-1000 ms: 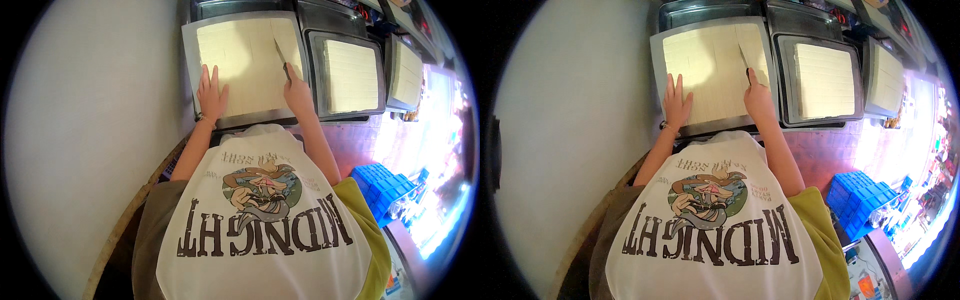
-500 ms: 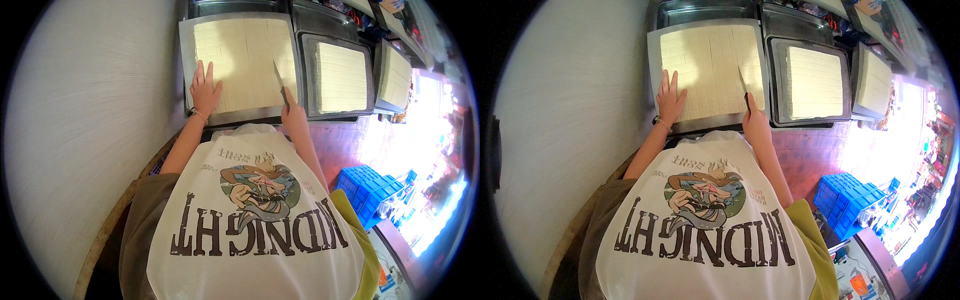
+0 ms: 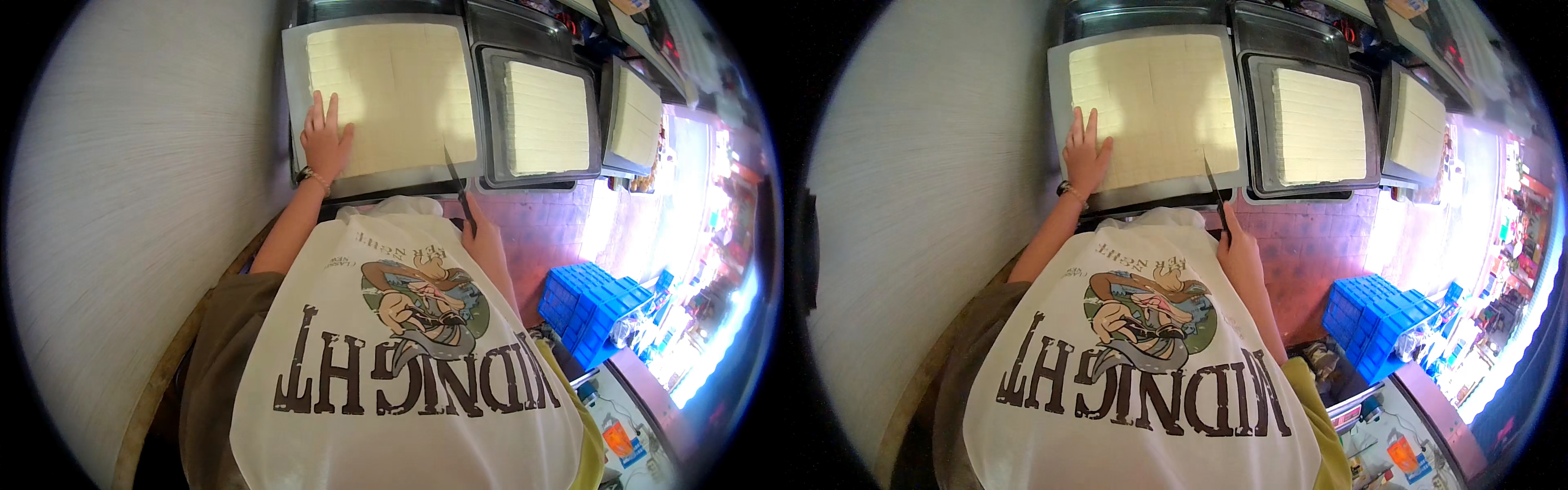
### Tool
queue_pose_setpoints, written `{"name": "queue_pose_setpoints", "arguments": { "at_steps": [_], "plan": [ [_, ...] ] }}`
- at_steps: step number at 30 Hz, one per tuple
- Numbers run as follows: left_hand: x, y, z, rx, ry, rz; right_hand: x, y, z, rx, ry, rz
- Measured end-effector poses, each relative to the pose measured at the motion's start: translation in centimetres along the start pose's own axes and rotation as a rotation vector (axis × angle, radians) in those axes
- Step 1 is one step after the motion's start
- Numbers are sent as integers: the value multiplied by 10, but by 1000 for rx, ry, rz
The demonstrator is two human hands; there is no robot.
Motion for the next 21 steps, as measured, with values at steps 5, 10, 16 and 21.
{"name": "queue_pose_setpoints", "arguments": {
  "at_steps": [5, 10, 16, 21],
  "plan": [
    [7, -2, 4, -36, -26, -18, -23, 67, -33, -195, -8, 279],
    [2, 1, -1, -9, -28, -14, 14, 98, -68, 140, -120, 218],
    [7, 0, -1, -12, -5, 12, 65, 11, -89, 683, 121, 56],
    [9, -6, -1, -64, -50, 82, 167, -105, -69, 920, 333, -62]
  ]
}}
Point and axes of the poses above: each hand's wrist, its own y-axis away from the middle knuckle, its own z-axis out of the palm, x = y × z, the point moved 4 cm from there along -y, towards the middle knuckle, and after that the axes turned 10 degrees about -z, right-handed, at the moved point
